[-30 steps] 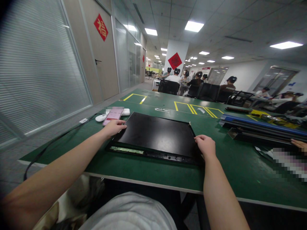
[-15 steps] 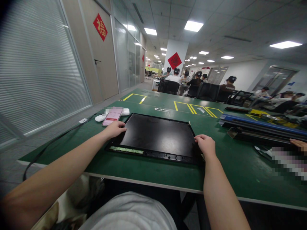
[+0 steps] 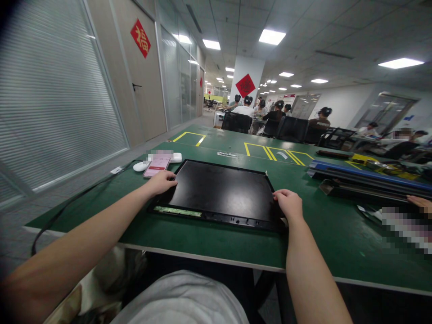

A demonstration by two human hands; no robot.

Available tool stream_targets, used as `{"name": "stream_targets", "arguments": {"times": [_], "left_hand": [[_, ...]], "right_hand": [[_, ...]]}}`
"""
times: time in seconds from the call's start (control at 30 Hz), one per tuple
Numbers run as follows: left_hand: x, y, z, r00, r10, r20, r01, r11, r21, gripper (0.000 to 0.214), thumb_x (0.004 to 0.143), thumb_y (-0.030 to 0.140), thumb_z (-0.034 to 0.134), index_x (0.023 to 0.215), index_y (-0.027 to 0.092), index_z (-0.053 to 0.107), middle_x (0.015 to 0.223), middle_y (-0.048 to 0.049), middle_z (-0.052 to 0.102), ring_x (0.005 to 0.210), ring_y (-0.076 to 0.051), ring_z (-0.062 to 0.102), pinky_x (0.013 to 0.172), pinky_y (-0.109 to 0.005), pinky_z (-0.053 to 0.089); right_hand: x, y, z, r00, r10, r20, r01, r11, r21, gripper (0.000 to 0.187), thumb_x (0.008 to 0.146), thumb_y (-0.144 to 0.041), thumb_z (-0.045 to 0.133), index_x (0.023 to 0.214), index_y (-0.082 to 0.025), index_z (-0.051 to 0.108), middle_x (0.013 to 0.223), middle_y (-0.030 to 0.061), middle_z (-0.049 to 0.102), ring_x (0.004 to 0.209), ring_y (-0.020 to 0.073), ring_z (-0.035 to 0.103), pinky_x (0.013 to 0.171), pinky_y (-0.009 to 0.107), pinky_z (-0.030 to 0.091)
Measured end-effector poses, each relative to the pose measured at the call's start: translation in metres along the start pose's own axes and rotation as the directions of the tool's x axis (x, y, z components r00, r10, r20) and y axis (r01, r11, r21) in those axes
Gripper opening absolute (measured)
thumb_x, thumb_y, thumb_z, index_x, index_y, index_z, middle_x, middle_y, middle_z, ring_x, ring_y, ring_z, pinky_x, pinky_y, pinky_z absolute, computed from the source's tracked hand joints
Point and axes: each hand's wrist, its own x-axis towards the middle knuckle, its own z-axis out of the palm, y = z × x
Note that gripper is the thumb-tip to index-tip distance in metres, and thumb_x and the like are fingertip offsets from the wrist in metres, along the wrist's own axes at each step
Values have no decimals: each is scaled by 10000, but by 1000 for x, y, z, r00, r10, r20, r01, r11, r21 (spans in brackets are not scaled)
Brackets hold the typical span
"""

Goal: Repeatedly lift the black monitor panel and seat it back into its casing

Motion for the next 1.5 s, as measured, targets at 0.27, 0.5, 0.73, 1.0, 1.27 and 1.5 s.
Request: {"name": "stream_targets", "arguments": {"times": [0.27, 0.5, 0.73, 1.0, 1.27, 1.5], "left_hand": [[1, -2, 0, 997, 73, -22, -71, 993, 89, 278, 768, 281, 572, 903, 153, 779, 967, -102, 748, 996, -276, 652, 883, -312, 490], [3, -5, 2, 996, 88, -32, -84, 989, 124, 324, 780, 311, 572, 959, 131, 774, 1074, -127, 725, 1063, -275, 633, 960, -306, 462], [3, -5, 2, 994, 105, -25, -101, 984, 144, 328, 779, 316, 569, 948, 125, 777, 1045, -134, 729, 1078, -276, 624, 967, -299, 456], [0, -2, -1, 995, 95, -26, -90, 983, 161, 316, 768, 333, 576, 932, 157, 781, 1094, -123, 718, 1119, -274, 610, 984, -286, 452], [0, 0, -1, 996, 85, 15, -86, 980, 179, 343, 787, 341, 551, 976, 145, 760, 1121, -138, 691, 1153, -288, 577, 1001, -317, 446], [-7, 3, -1, 994, 104, 39, -108, 987, 122, 565, 763, 385, 576, 1253, 109, 631, 1305, -164, 534, 1230, -305, 517, 1071, -350, 383]], "right_hand": [[-2, -1, -1, 1000, 16, 14, -15, 1000, -22, 273, 635, -331, 532, 754, -223, 752, 729, 33, 721, 757, 226, 625, 680, 326, 436], [-2, -3, -2, 999, -32, 5, 32, 998, -53, 258, 626, -308, 523, 720, -228, 749, 721, 33, 718, 756, 221, 627, 670, 312, 440], [-4, -6, -3, 1000, -28, 5, 29, 998, -51, 256, 627, -315, 520, 711, -220, 743, 718, 38, 717, 758, 221, 626, 672, 308, 439], [-3, -5, -2, 1000, -23, 7, 23, 998, -63, 255, 640, -323, 527, 726, -226, 747, 728, 34, 718, 763, 223, 622, 695, 325, 448], [-4, -3, -2, 1000, -10, 11, 10, 998, -58, 249, 656, -322, 530, 737, -229, 746, 746, 37, 722, 755, 225, 632, 676, 322, 474], [-3, 0, 0, 999, -38, -24, 35, 996, -87, 264, 661, -325, 531, 762, -216, 749, 740, 55, 726, 757, 233, 637, 646, 317, 464]]}}
